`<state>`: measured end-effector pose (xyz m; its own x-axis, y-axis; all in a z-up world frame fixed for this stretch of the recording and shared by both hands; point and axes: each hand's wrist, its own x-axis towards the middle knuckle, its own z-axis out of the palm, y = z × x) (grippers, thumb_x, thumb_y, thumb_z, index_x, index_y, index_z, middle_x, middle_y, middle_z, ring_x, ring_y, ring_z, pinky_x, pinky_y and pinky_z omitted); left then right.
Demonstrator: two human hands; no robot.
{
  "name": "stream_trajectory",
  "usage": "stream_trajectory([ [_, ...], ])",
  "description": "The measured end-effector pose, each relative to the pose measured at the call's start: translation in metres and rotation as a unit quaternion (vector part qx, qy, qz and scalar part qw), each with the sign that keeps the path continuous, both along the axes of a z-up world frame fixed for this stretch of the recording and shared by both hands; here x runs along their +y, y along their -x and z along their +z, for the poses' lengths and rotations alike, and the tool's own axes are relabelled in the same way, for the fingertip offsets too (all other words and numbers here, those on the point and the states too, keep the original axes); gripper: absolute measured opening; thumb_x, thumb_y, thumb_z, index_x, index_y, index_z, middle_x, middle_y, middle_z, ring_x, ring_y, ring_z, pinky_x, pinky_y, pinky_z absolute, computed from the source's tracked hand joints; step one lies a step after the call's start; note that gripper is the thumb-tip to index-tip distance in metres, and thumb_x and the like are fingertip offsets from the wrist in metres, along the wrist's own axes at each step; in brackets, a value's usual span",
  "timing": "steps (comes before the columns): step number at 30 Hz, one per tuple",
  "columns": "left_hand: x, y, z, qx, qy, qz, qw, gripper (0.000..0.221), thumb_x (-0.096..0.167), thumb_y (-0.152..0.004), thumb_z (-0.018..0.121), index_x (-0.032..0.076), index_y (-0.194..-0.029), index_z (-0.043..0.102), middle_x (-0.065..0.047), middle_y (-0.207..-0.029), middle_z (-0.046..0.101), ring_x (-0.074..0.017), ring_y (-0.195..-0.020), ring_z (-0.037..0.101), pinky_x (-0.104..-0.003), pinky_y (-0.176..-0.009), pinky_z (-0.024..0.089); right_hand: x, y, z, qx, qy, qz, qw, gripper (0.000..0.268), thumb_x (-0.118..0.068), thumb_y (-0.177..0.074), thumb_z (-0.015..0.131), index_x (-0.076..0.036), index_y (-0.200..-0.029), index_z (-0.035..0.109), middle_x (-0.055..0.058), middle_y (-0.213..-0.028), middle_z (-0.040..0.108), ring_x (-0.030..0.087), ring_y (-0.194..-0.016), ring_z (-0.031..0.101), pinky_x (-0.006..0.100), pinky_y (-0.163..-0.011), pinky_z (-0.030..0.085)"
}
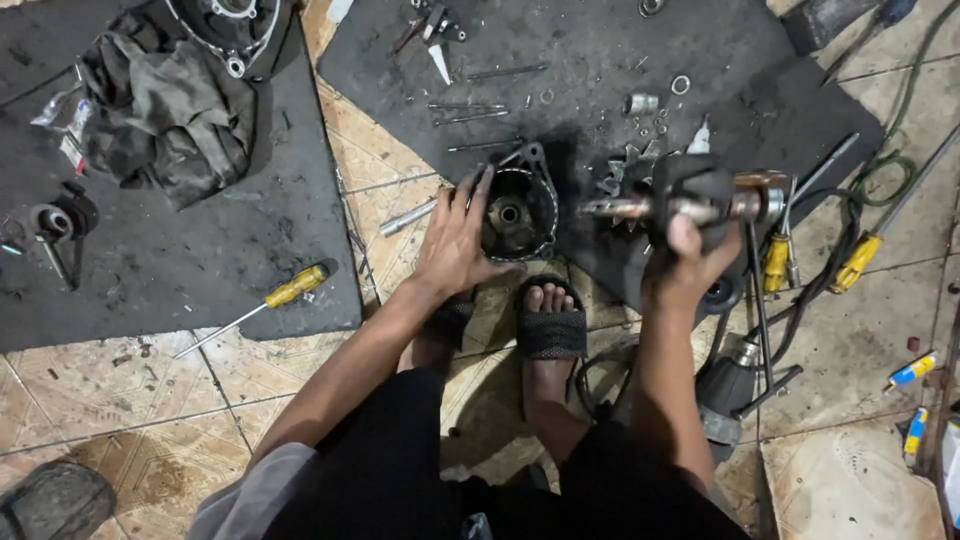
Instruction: The person assembles a mechanical component by inserting a cylindrical shaft into a housing, then attaching a pulley and a metal ring. The person uses hands to align and press parts together on a workbench covered with tools and spare parts.
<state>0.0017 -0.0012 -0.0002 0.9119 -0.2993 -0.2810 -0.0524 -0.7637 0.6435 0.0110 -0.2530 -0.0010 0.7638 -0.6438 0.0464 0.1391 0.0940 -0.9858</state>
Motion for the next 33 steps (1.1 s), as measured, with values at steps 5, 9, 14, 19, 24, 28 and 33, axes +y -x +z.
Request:
stream_trajectory([
  [5,0.000,0.004,-0.011,0.035,-0.026,0.006,0.999,0.128,0.025,-0.060,0.092,0.012,-0.164,0.018,-0.026,-0.151,0.035,-0.0506,-0.136,0.036,-0.059,-0.117,0.034,-0.062,-0.035,-0.052,0.048,0.103,0.053,0.992,0.062,-0.017,-0.091,0.095,0.002,-0.133,0.054,0.028,-0.122,0.059,0.035,-0.107,0.062,0.053,-0.095,0.054],
  [9,0.003,0.006,0.009,0.054,-0.016,0.016,0.998,0.126,0.036,-0.063,0.096,0.015,-0.162,0.022,-0.029,-0.152,0.030,-0.0535,-0.143,0.027,-0.059,-0.121,0.027,-0.048,-0.101,-0.004,0.158,0.305,0.195,0.919,0.067,-0.031,-0.081,0.108,-0.001,-0.124,0.066,0.023,-0.111,0.071,0.039,-0.111,0.071,0.047,-0.095,0.053],
  [14,0.018,0.028,-0.004,-0.031,0.022,0.019,0.999,0.090,0.037,-0.089,0.078,0.012,-0.158,0.026,-0.028,-0.159,0.026,-0.0503,-0.140,0.031,-0.061,-0.113,0.033,-0.009,-0.159,0.041,0.258,0.579,0.274,0.723,0.083,-0.073,-0.079,0.093,-0.003,-0.116,0.071,0.024,-0.111,0.077,0.052,-0.103,0.068,0.060,-0.078,0.051],
  [19,0.039,0.047,0.017,-0.057,0.076,0.109,0.990,0.077,0.030,-0.090,0.077,0.009,-0.151,0.037,-0.026,-0.156,0.032,-0.0450,-0.139,0.036,-0.054,-0.114,0.038,0.042,-0.195,0.041,0.330,0.610,0.375,0.615,0.101,-0.084,-0.071,0.084,-0.011,-0.138,0.062,0.036,-0.125,0.067,0.063,-0.116,0.057,0.067,-0.093,0.042],
  [24,0.059,0.073,0.042,-0.037,0.140,0.223,0.964,0.057,0.032,-0.095,0.067,0.008,-0.143,0.047,-0.022,-0.149,0.042,-0.0373,-0.143,0.038,-0.043,-0.117,0.034,0.059,-0.195,0.032,0.407,0.590,0.368,0.592,0.115,-0.071,-0.083,0.082,-0.002,-0.158,0.028,0.036,-0.149,0.048,0.057,-0.133,0.047,0.069,-0.107,0.033],
  [28,0.080,0.097,0.017,-0.061,0.152,0.260,0.952,0.052,0.029,-0.095,0.069,0.010,-0.140,0.051,-0.015,-0.148,0.046,-0.0321,-0.141,0.042,-0.041,-0.111,0.042,0.066,-0.149,0.056,0.380,0.552,0.346,0.657,0.106,-0.051,-0.093,0.086,0.004,-0.160,0.023,0.034,-0.163,0.021,0.056,-0.146,0.031,0.075,-0.110,0.025],
  [33,0.084,0.099,0.016,-0.029,0.187,0.369,0.910,0.045,0.024,-0.088,0.078,0.007,-0.127,0.064,-0.022,-0.126,0.058,-0.0458,-0.107,0.064,-0.045,-0.086,0.059,0.089,-0.041,0.078,0.063,0.479,0.340,0.806,0.045,-0.015,-0.092,0.084,0.005,-0.128,0.067,0.038,-0.122,0.058,0.059,-0.121,0.054,0.063,-0.106,0.040],
])
